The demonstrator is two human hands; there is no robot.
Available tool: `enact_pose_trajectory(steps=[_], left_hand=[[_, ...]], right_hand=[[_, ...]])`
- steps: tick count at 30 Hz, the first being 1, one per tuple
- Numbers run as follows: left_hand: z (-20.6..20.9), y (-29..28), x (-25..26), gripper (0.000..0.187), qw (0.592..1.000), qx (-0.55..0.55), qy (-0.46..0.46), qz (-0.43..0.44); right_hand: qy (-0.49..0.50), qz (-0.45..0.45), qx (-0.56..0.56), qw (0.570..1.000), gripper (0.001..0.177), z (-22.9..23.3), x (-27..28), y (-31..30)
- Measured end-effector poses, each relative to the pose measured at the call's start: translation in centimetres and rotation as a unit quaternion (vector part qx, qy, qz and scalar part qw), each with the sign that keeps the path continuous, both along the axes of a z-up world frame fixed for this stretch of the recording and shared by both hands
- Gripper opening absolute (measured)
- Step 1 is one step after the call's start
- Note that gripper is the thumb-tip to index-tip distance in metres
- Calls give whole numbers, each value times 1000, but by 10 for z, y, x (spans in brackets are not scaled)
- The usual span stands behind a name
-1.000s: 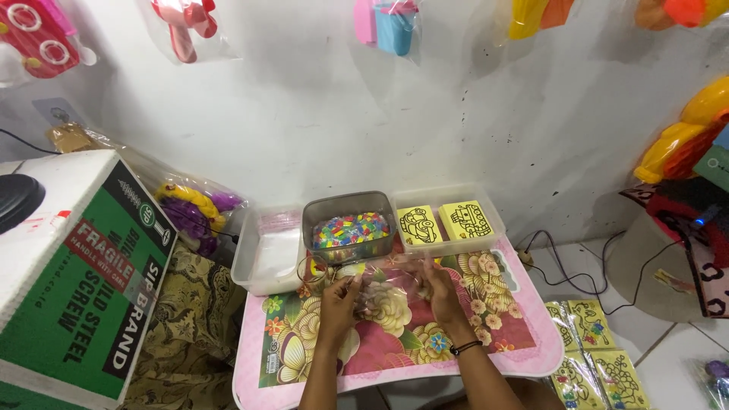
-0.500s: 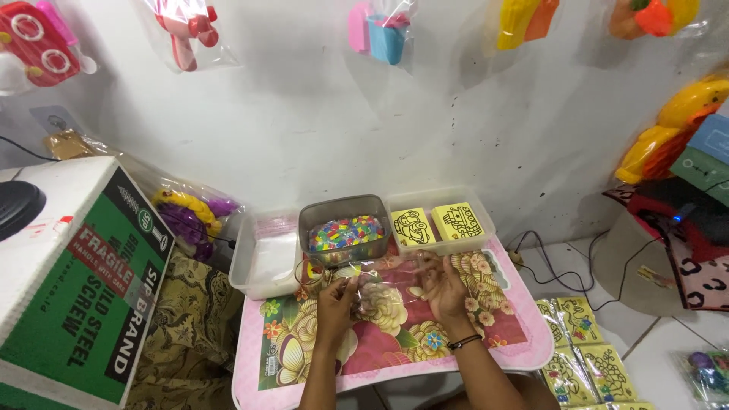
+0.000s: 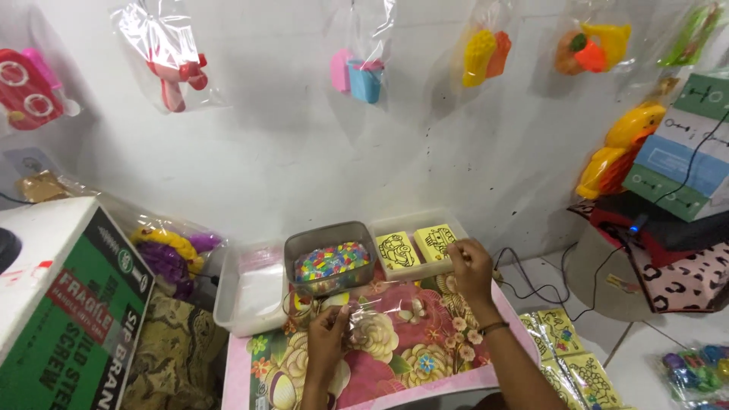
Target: Packaging small illustrated cards and colorful beads into plastic bags to create toy kits.
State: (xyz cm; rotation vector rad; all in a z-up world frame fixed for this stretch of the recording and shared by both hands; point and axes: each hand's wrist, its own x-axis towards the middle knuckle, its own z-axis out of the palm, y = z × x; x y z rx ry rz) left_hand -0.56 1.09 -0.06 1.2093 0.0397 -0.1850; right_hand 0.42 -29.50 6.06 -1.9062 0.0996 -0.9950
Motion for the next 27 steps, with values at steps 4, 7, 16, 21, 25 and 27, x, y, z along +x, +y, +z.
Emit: enact_pose_trajectory(steps=[4, 7, 16, 21, 25, 27], left_hand=[[6, -1, -1, 30, 999, 38, -36, 4], [-1, -4, 7, 29, 1000, 25, -15, 10], [-40, -3, 30, 28, 997, 70, -18, 20], [-55, -4, 37, 27, 998, 46, -33, 29], [-51, -6, 35, 27, 992, 105, -51, 51], [-50, -6, 33, 29, 995, 70, -53, 49]], right_hand=[[111, -6, -150, 982, 6, 31, 36, -24], [180, 35, -276, 943, 9, 34, 58, -32], [403, 3, -407, 820, 29, -8, 110, -48], [367, 20, -461, 808, 28, -6, 109, -43], [359, 28, -496, 790, 24, -12, 114, -39], [340, 28, -509, 790, 22, -14, 116, -36]])
